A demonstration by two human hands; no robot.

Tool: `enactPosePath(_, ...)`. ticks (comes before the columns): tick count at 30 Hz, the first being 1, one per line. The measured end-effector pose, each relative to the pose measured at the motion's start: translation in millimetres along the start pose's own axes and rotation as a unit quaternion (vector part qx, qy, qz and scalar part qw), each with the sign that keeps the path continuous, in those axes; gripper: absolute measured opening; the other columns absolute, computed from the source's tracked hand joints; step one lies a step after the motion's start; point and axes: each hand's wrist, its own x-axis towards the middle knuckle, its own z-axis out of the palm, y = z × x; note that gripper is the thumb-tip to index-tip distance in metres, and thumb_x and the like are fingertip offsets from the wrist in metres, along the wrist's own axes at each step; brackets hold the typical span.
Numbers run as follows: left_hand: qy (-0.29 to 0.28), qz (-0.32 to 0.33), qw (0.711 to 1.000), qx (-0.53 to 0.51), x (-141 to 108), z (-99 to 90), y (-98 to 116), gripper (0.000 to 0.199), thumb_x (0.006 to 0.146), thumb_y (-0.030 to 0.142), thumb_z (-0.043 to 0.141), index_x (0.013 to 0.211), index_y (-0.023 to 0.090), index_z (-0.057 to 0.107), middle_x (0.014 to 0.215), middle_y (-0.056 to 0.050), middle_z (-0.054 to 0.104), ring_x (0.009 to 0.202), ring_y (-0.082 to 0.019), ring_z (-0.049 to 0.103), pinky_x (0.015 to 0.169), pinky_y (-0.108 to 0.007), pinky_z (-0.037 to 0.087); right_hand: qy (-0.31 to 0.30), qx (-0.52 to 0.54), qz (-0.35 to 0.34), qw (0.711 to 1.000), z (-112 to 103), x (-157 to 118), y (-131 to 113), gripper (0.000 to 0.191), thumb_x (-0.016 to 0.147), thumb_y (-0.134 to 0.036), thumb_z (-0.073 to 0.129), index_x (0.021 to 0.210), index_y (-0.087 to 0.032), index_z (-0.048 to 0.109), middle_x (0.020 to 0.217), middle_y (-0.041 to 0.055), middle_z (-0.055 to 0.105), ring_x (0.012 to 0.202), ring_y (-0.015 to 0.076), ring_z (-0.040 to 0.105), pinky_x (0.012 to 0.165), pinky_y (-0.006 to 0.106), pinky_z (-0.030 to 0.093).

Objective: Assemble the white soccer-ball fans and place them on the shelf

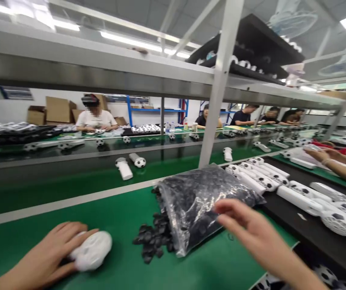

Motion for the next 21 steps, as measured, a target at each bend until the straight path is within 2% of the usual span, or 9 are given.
enactPosePath(2, -0.087, 0.027, 0.993, 0.072, 9.4, -2.7, -1.3, 0.038, 0.076, 0.048, 0.050, 0.107, 0.027, 0.058, 0.087, -0.006, 0.059, 0.082, -0.023, 0.050, 0.077, -0.035, 0.032, -0.153, -0.114, -0.111, 0.975, 60.1, -6.5, -38.9, 0.024, 0.079, -0.040, 0.050, 0.102, -0.038, 0.058, 0.106, 0.0086, 0.059, 0.095, 0.0273, 0.056, 0.078, 0.043, 0.048)
enactPosePath(3, -0.091, 0.019, 0.991, 0.096, 16.4, -2.9, -0.7, 0.039, 0.076, 0.050, 0.047, 0.104, 0.025, 0.059, 0.087, -0.007, 0.057, 0.080, -0.023, 0.050, 0.074, -0.034, 0.032, -0.189, -0.177, -0.152, 0.954, 87.6, -5.1, -54.0, 0.027, 0.083, -0.038, 0.045, 0.108, -0.037, 0.055, 0.110, 0.0062, 0.058, 0.099, 0.0257, 0.054, 0.082, 0.041, 0.046)
enactPosePath(5, -0.077, -0.011, 0.990, 0.121, 29.5, -2.4, 1.5, 0.042, 0.077, 0.053, 0.045, 0.101, 0.022, 0.059, 0.090, -0.009, 0.055, 0.080, -0.024, 0.050, 0.071, -0.034, 0.033, -0.177, -0.292, -0.187, 0.921, 135.1, 6.3, -73.3, 0.028, 0.084, -0.030, 0.043, 0.110, -0.028, 0.055, 0.110, 0.0072, 0.058, 0.100, 0.0242, 0.053, 0.083, 0.039, 0.045)
enactPosePath(7, -0.066, -0.044, 0.992, 0.102, 38.2, -2.6, 2.4, 0.044, 0.075, 0.054, 0.046, 0.101, 0.020, 0.058, 0.097, -0.010, 0.053, 0.082, -0.024, 0.052, 0.068, -0.033, 0.035, -0.143, -0.435, -0.145, 0.877, 171.0, 24.1, -79.3, 0.026, 0.082, -0.023, 0.046, 0.105, -0.020, 0.058, 0.104, 0.0104, 0.061, 0.097, 0.0258, 0.054, 0.077, 0.037, 0.047)
enactPosePath(9, -0.083, -0.058, 0.994, 0.051, 42.5, -4.0, 0.2, 0.047, 0.072, 0.054, 0.049, 0.105, 0.021, 0.056, 0.103, -0.009, 0.052, 0.084, -0.024, 0.053, 0.066, -0.030, 0.037, -0.119, -0.480, -0.105, 0.863, 195.4, 40.6, -76.7, 0.025, 0.080, -0.012, 0.044, 0.098, -0.012, 0.061, 0.098, 0.0166, 0.062, 0.094, 0.0288, 0.056, 0.072, 0.039, 0.047)
enactPosePath(11, -0.106, -0.055, 0.993, 0.001, 44.4, -5.3, -4.9, 0.051, 0.070, 0.055, 0.051, 0.109, 0.022, 0.054, 0.104, -0.008, 0.054, 0.087, -0.024, 0.054, 0.066, -0.029, 0.038, -0.102, -0.499, -0.074, 0.858, 210.2, 51.2, -70.7, 0.028, 0.078, -0.004, 0.039, 0.092, -0.008, 0.063, 0.093, 0.0204, 0.062, 0.091, 0.0297, 0.057, 0.069, 0.038, 0.047)
enactPosePath(14, -0.131, -0.050, 0.989, -0.042, 46.7, -4.9, -13.3, 0.051, 0.070, 0.056, 0.050, 0.110, 0.023, 0.053, 0.105, -0.006, 0.057, 0.094, -0.025, 0.054, 0.071, -0.029, 0.040, -0.087, -0.516, -0.052, 0.851, 219.8, 56.3, -62.0, 0.031, 0.078, 0.000, 0.036, 0.089, -0.007, 0.064, 0.091, 0.0206, 0.063, 0.088, 0.0272, 0.059, 0.067, 0.034, 0.047)
enactPosePath(17, -0.149, -0.057, 0.985, -0.063, 49.1, -2.1, -18.0, 0.052, 0.071, 0.058, 0.048, 0.110, 0.025, 0.053, 0.112, -0.005, 0.057, 0.099, -0.025, 0.052, 0.073, -0.030, 0.041, -0.080, -0.522, -0.055, 0.848, 220.1, 56.0, -55.6, 0.029, 0.077, 0.001, 0.038, 0.089, -0.008, 0.063, 0.092, 0.0188, 0.062, 0.088, 0.0244, 0.059, 0.068, 0.030, 0.046)
enactPosePath(21, -0.159, -0.059, 0.984, -0.052, 50.7, 1.8, -18.6, 0.054, 0.070, 0.061, 0.047, 0.110, 0.026, 0.052, 0.112, -0.003, 0.057, 0.099, -0.025, 0.053, 0.074, -0.030, 0.042, -0.080, -0.510, -0.063, 0.854, 214.8, 57.4, -49.0, 0.023, 0.077, -0.002, 0.042, 0.087, -0.009, 0.062, 0.090, 0.0172, 0.061, 0.085, 0.0249, 0.060, 0.067, 0.031, 0.045)
